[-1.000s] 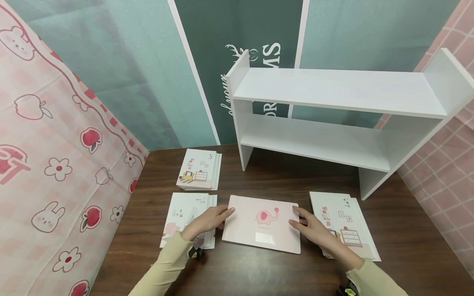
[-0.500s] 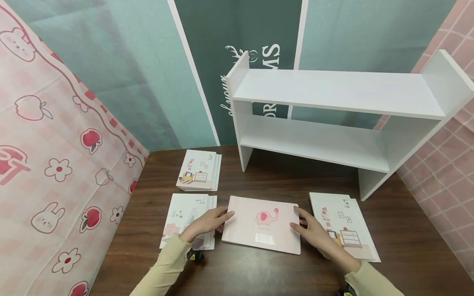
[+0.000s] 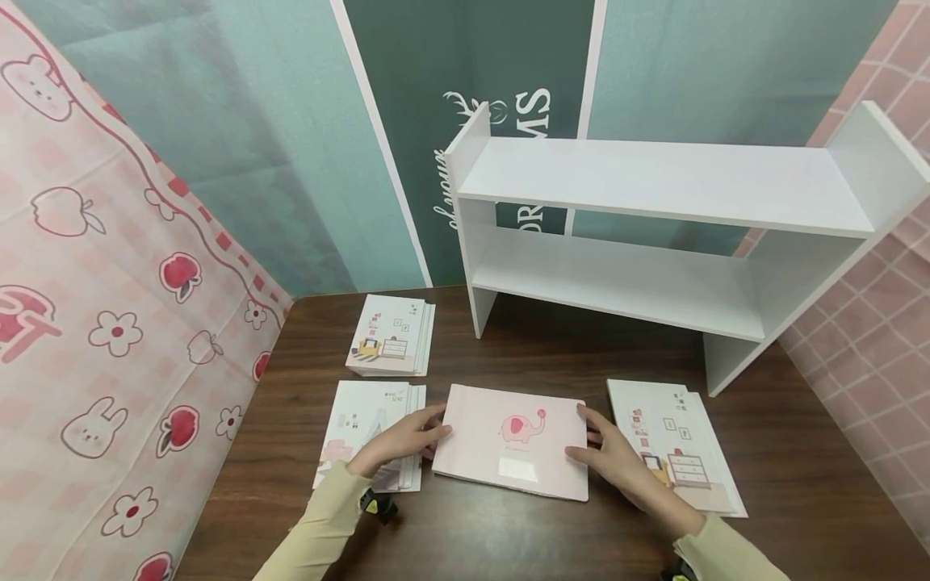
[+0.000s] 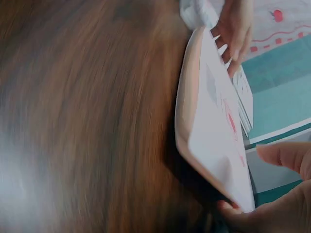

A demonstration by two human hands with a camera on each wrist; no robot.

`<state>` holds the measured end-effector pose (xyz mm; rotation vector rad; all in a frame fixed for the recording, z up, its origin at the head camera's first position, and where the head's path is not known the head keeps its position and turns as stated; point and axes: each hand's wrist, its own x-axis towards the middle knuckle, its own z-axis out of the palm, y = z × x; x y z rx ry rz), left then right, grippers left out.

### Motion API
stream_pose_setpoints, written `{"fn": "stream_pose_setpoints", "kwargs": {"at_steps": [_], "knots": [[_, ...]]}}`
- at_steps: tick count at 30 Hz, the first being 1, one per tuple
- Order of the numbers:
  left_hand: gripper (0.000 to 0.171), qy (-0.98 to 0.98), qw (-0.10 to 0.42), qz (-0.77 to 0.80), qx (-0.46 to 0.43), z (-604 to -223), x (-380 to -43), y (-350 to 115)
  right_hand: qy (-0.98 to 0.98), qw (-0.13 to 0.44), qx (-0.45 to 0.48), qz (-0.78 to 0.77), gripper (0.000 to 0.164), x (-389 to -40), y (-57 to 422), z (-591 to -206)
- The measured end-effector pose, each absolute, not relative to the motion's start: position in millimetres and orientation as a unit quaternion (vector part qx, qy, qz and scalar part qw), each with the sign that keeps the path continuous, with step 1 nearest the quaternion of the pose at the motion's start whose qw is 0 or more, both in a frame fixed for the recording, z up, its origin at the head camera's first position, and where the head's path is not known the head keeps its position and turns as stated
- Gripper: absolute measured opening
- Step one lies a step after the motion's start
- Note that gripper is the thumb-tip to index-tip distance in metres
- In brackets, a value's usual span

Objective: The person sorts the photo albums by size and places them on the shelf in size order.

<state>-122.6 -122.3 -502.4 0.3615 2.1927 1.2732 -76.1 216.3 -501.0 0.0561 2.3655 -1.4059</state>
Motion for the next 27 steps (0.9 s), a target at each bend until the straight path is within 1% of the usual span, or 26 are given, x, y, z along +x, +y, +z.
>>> {"fn": "stream_pose_setpoints", "kwargs": {"at_steps": [5, 14, 18, 22, 27], "knots": [[0.049, 0.822, 0.281, 0.476, 0.136, -508, -124, -124, 0.819, 0.203, 0.026, -0.536, 0.084, -75, 210, -502], [0.057, 0.823, 0.282, 0.477, 0.126, -512, -123, -126, 0.826, 0.209, 0.014, -0.524, 0.089, -76, 208, -507], [0.057, 0.823, 0.277, 0.478, 0.128, -512, -122, -127, 0.814, 0.219, 0.014, -0.538, 0.097, -75, 211, -509], [0.06, 0.816, 0.275, 0.492, 0.129, -513, -122, -129, 0.797, 0.229, 0.027, -0.558, 0.104, -75, 214, -511], [0.063, 0.803, 0.275, 0.512, 0.13, -514, -123, -131, 0.777, 0.244, 0.069, -0.577, 0.107, -76, 214, -516]]}}
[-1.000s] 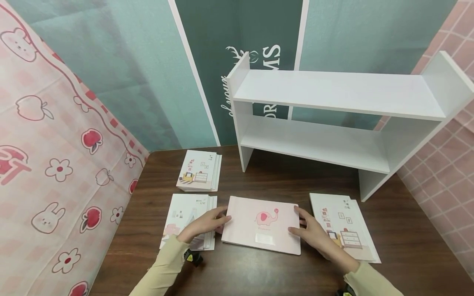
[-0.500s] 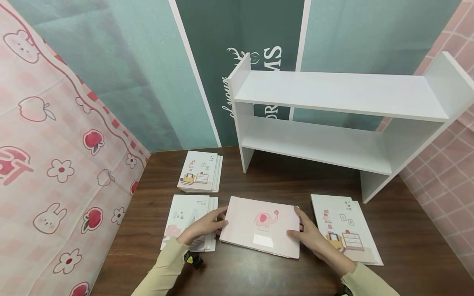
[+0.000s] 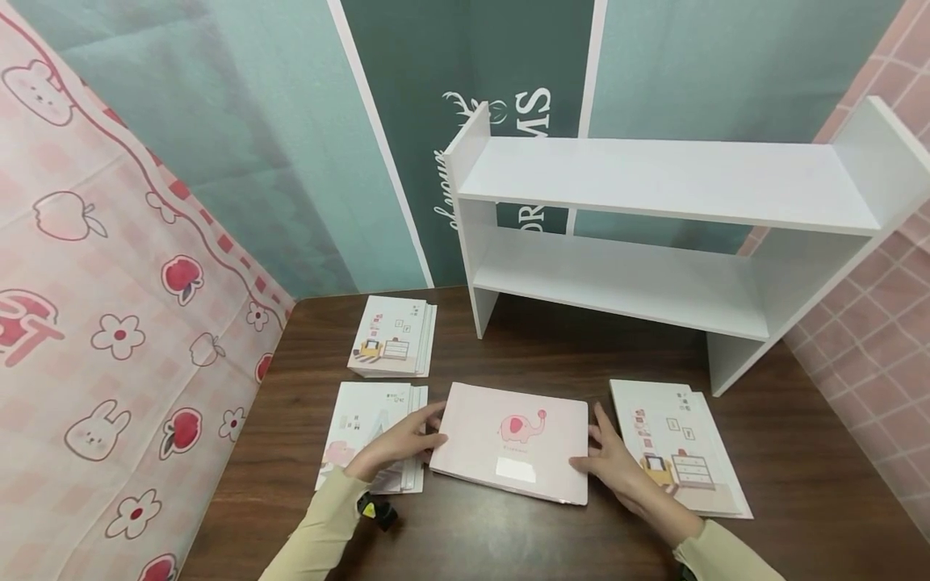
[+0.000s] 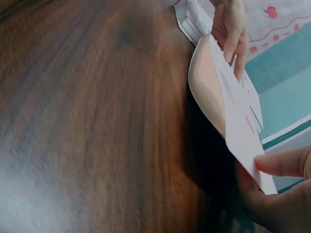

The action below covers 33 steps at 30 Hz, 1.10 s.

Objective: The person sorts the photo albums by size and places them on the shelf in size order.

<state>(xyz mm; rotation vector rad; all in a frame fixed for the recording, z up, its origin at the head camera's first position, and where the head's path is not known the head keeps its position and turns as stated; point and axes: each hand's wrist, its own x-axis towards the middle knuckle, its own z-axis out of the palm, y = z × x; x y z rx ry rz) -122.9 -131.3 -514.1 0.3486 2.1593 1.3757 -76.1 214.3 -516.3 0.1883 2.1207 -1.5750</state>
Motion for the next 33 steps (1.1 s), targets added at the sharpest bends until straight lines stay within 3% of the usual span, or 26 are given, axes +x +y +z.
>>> {"fn": "stream_pose_setpoints", "kwargs": {"at_steps": [10, 33], "knots": [[0.067, 0.811, 0.279, 0.501, 0.117, -517, -123, -134, 0.735, 0.263, 0.086, -0.619, 0.092, -72, 214, -520], [0.063, 0.772, 0.314, 0.546, 0.091, -518, -125, -142, 0.678, 0.278, 0.103, -0.673, 0.095, -70, 216, -513]]}}
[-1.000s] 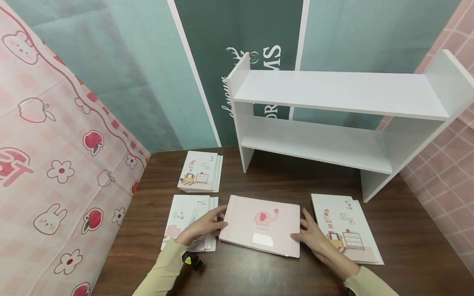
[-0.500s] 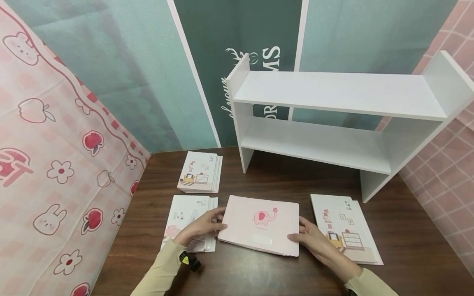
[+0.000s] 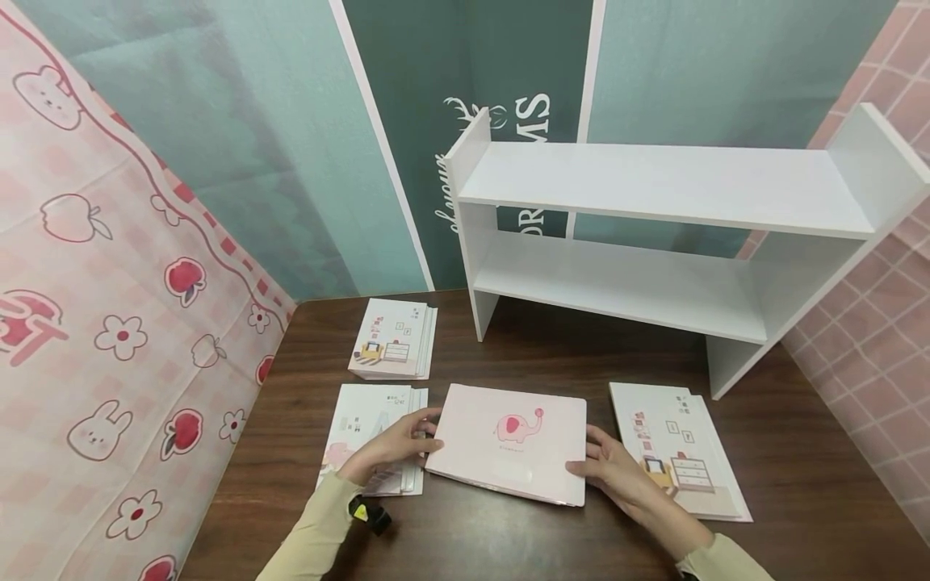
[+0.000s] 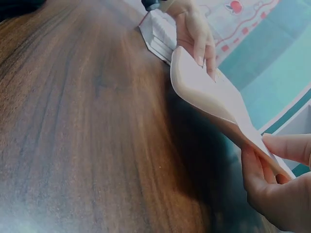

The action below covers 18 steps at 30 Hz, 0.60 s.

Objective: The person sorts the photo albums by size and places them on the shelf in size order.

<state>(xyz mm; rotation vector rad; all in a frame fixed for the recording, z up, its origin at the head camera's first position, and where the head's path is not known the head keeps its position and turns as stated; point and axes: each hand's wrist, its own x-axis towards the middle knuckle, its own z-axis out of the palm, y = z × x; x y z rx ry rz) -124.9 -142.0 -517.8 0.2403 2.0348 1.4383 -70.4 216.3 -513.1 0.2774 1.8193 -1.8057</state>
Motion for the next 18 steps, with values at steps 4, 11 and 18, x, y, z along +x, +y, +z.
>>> {"fn": "stream_pose_setpoints", "kwargs": {"at_steps": [4, 11, 18], "knots": [[0.064, 0.771, 0.31, 0.549, 0.088, -515.4, -124.6, -142.6, 0.678, 0.271, 0.097, -0.677, 0.094, -70.8, 217.3, -511.8], [0.063, 0.779, 0.292, 0.548, 0.09, -509.4, -127.3, -142.0, 0.68, 0.263, 0.096, -0.678, 0.094, -73.7, 219.1, -507.5], [0.064, 0.772, 0.297, 0.556, 0.083, -509.5, -128.4, -141.1, 0.68, 0.262, 0.102, -0.678, 0.094, -73.2, 219.1, -504.2]]}}
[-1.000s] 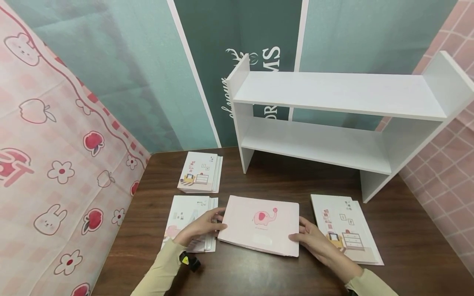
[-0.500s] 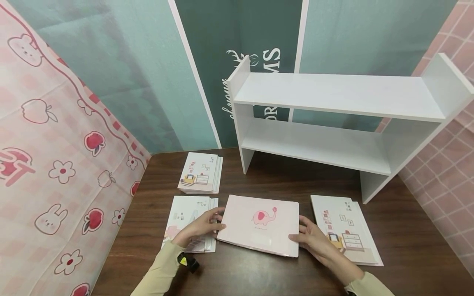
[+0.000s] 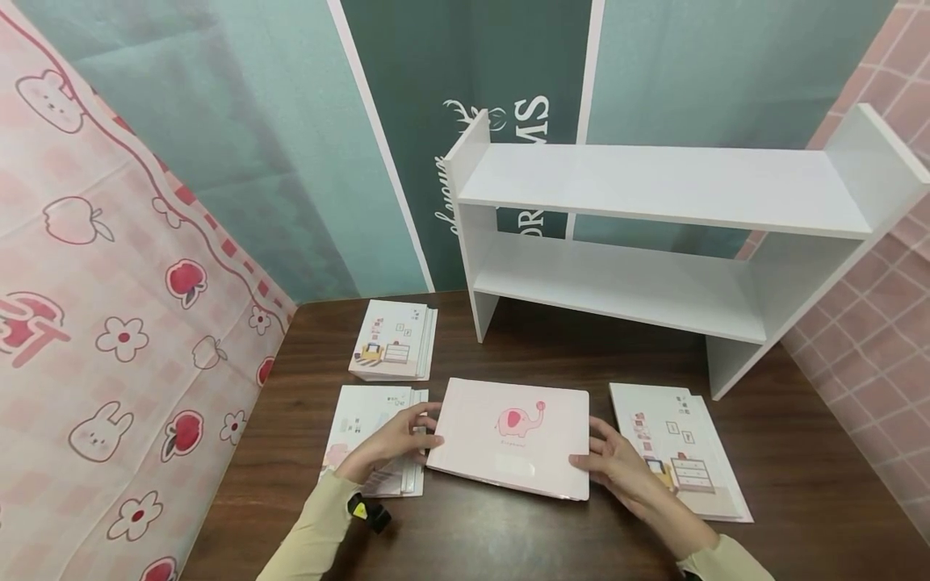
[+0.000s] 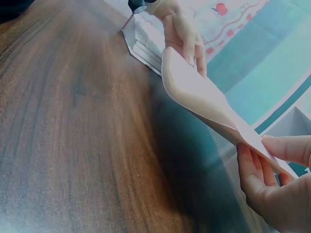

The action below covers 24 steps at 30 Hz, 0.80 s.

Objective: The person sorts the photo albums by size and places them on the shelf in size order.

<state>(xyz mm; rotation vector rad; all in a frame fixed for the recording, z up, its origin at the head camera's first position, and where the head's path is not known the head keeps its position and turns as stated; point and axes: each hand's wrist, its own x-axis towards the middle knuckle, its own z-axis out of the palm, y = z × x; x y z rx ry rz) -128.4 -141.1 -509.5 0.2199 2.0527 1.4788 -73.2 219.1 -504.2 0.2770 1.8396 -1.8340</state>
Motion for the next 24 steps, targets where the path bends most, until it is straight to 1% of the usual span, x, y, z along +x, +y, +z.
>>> {"fn": "stream_pose_setpoints", "kwargs": {"at_steps": [7, 24], "knots": [[0.063, 0.772, 0.287, 0.56, 0.087, -505, -129, -139, 0.678, 0.252, 0.076, -0.687, 0.09, -74, 224, -502], [0.064, 0.768, 0.286, 0.564, 0.1, -491, -136, -139, 0.689, 0.238, 0.065, -0.682, 0.09, -75, 227, -493]]}}
